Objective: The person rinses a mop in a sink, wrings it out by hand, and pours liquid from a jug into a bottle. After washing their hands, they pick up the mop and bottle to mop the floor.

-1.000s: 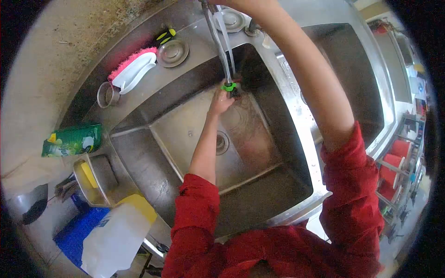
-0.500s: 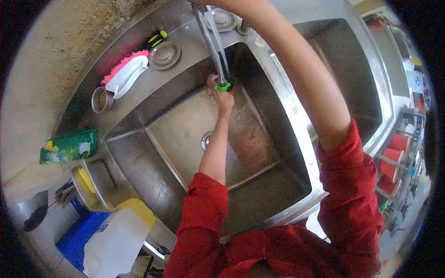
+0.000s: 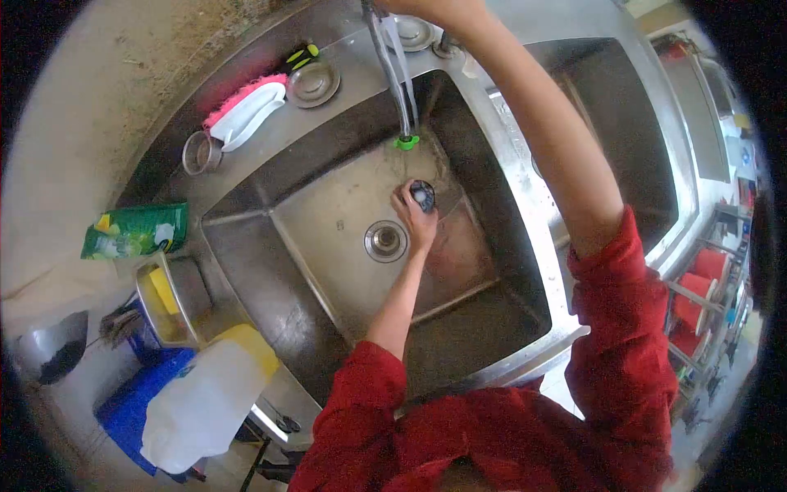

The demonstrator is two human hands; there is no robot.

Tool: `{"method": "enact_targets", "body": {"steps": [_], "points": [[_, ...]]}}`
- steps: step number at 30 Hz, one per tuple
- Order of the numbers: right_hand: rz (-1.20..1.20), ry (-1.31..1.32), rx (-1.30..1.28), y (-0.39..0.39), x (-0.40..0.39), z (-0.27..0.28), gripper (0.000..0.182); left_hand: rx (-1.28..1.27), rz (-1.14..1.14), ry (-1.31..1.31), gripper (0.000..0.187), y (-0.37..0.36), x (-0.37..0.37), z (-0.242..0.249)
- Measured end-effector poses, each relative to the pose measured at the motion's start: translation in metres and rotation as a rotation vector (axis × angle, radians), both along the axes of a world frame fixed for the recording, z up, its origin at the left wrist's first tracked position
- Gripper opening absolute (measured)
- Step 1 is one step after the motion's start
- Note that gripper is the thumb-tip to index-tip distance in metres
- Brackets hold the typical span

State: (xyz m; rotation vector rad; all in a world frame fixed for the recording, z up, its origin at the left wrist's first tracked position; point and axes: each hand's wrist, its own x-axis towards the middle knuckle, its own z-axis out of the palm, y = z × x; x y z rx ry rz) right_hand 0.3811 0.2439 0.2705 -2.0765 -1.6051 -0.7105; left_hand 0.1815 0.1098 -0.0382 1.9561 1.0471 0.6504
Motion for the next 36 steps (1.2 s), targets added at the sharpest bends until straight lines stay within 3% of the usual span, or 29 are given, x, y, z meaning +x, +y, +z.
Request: {"method": "enact_targets", "body": {"steps": [4, 5, 6, 8, 10, 11, 12, 13, 14, 15, 16, 17, 18, 19, 20, 21, 22, 23, 24, 25, 27, 28, 29, 30, 31, 32, 34, 35, 36], "points": [[0.062, 0.110, 0.432, -0.047, -0.034, -0.046, 0.019, -0.114, -0.008, -0.134, 0.069, -0.013, -0.029, -0.020], [-0.008, 0.352, 0.583, -0.059, -0.041, -0.094, 0.018, -0.047, 0.068, -0.086, 0.055, -0.012, -0.034, -0.025], [-0.046, 0.980, 0.708, -0.080, -0.073, -0.131, 0.018, -0.041, 0.077, -0.091, 0.055, -0.003, -0.036, -0.035], [-0.381, 1.752, 0.924, -0.102, -0.112, -0.203, 0.018, -0.588, 0.340, -0.550, 0.037, 0.020, -0.040, -0.050], [-0.591, 2.454, 1.033, -0.113, -0.112, -0.296, 0.019, -0.568, 0.329, -0.636, 0.029, 0.055, -0.021, -0.032], [-0.590, 2.458, 1.030, -0.113, -0.106, -0.318, 0.019, -0.760, 0.267, -0.640, 0.029, 0.072, -0.012, -0.030], [-0.460, 2.678, 0.962, -0.109, -0.098, -0.334, 0.021, -0.949, 0.197, -0.644, 0.030, 0.087, -0.001, -0.031], [-0.310, 2.888, 0.878, -0.102, -0.092, -0.346, 0.024, -0.941, 0.193, -0.649, 0.030, 0.097, 0.010, -0.035], [-0.296, 2.885, 0.876, -0.096, -0.090, -0.360, 0.024, -1.240, 0.187, -0.708, 0.029, 0.102, 0.021, -0.043], [0.046, 2.962, 0.872, -0.092, -0.087, -0.374, 0.023, -1.543, 0.175, -0.760, 0.030, 0.105, 0.033, -0.051], [0.402, 3.000, 0.854, -0.086, -0.082, -0.381, 0.023, -1.539, 0.166, -0.769, 0.030, 0.106, 0.046, -0.057], [-0.116, 2.797, 0.777, -0.075, -0.083, -0.383, 0.021, -1.541, 0.258, -0.596, 0.030, 0.104, 0.059, -0.062], [-0.104, 2.788, 0.770, -0.075, -0.080, -0.384, 0.021, -1.534, 0.348, -0.426, 0.031, 0.105, 0.070, -0.068], [0.097, 2.681, 0.664, -0.077, -0.078, -0.391, 0.014, -1.645, 0.207, -0.594, 0.028, 0.109, 0.075, -0.075], [0.277, 2.565, 0.557, -0.081, -0.078, -0.404, 0.010, -1.645, 0.208, -0.605, 0.028, 0.110, 0.076, -0.096], [-0.045, 2.435, 0.705, -0.076, -0.073, -0.445, 0.010, -1.740, 0.138, -0.579, 0.029, 0.112, 0.077, -0.124], [-0.042, 2.433, 0.697, -0.079, -0.076, -0.430, 0.010, -1.832, 0.064, -0.548, 0.031, 0.114, 0.077, -0.138], [-0.204, 1.761, 0.312, -0.088, -0.085, -0.397, 0.015, -1.833, 0.063, -0.556, 0.031, 0.110, 0.074, -0.119], [-0.312, 1.058, -0.021, -0.097, -0.093, -0.363, 0.021, -1.671, -0.053, -0.638, 0.029, 0.102, 0.067, -0.078], [-0.309, 1.052, -0.024, -0.109, -0.097, -0.327, 0.021, -1.503, -0.163, -0.714, 0.027, 0.097, 0.061, -0.054], [-0.030, 0.897, -0.705, -0.125, -0.092, -0.236, 0.020, -1.621, -0.260, -0.821, 0.025, 0.097, 0.057, -0.053], [0.053, 0.901, -0.639, -0.117, -0.088, -0.160, 0.020, -1.738, -0.360, -0.917, 0.023, 0.099, 0.054, -0.056], [0.128, 0.772, -0.321, -0.107, -0.078, -0.125, 0.019, -1.733, -0.363, -0.927, 0.023, 0.104, 0.052, -0.082], [0.046, 0.545, -0.219, -0.093, -0.072, -0.070, 0.023, -1.749, -0.393, -0.887, 0.019, 0.113, 0.048, -0.126], [0.094, 0.291, 0.085, -0.077, -0.050, -0.053, 0.029, -1.763, -0.423, -0.844, 0.019, 0.119, 0.045, -0.146], [0.119, 0.094, 0.147, -0.061, -0.035, -0.015, 0.032, -1.756, -0.425, -0.843, 0.019, 0.118, 0.036, -0.133], [0.167, -0.279, 0.070, -0.023, 0.012, 0.022, 0.029, -1.258, 0.139, -0.143, 0.015, 0.106, 0.006, -0.099], [0.172, -0.278, 0.079, -0.011, 0.022, 0.028, 0.029, -0.932, -0.060, -0.058, 0.017, 0.101, -0.020, -0.120], [0.271, -0.320, -0.098, -0.001, 0.028, 0.035, 0.024, -0.597, -0.242, 0.026, 0.022, 0.097, -0.051, -0.145]]}}
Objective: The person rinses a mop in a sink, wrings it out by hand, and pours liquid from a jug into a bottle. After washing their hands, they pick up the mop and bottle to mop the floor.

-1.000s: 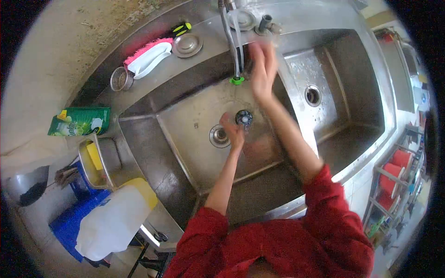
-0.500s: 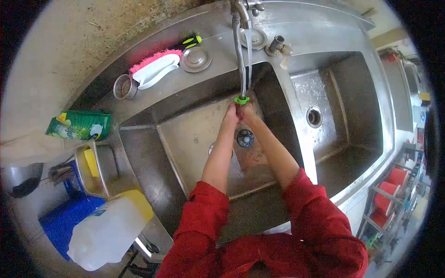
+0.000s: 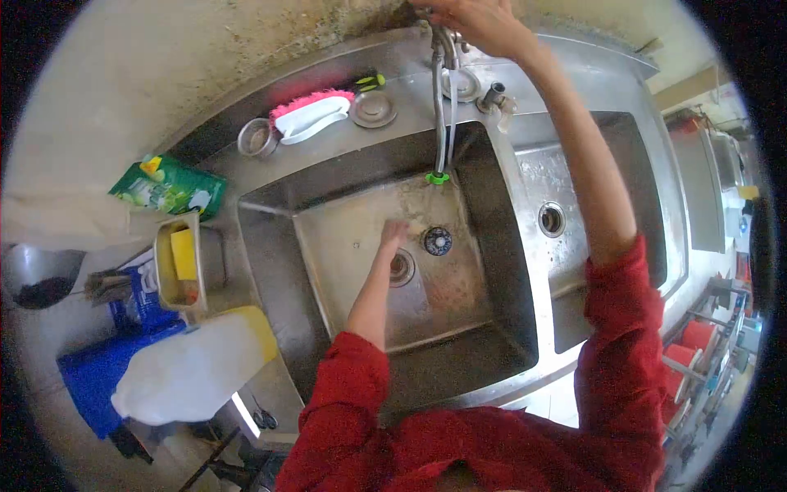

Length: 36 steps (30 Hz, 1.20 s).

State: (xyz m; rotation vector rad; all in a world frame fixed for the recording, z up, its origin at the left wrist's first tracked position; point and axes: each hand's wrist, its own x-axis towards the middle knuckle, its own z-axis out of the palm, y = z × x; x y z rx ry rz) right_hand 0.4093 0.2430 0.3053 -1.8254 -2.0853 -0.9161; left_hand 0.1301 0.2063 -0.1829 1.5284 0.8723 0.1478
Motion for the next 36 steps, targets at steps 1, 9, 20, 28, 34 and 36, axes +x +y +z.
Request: {"method": "enact_targets", "body": {"steps": [1, 9, 20, 28, 34, 36], "points": [[0.072, -0.067, -0.182, 0.008, 0.001, 0.008, 0.020, -0.022, 0.059, 0.052, 0.023, -0.007, -0.035, 0.004], [-0.399, 0.239, -0.255, 0.040, 0.028, -0.033, 0.030, 0.297, -0.057, -0.121, 0.023, -0.036, -0.248, -0.022], [0.441, 1.666, -0.602, -0.127, -0.185, -0.022, 0.043, -0.988, 0.244, -0.662, 0.048, -0.049, -0.200, 0.280], [-0.267, 1.618, -1.088, -0.302, -0.172, -0.481, 0.051, 0.617, -0.335, 0.318, 0.030, -0.132, -0.192, 0.253], [-0.348, 1.113, -0.555, -0.235, -0.208, -0.390, 0.066, -0.496, 0.082, -0.238, 0.025, -0.202, -0.265, 0.346], [-0.280, 1.100, -0.524, -0.225, -0.218, -0.412, 0.066, -0.649, 0.150, -0.292, 0.027, -0.223, -0.316, 0.364]]}}
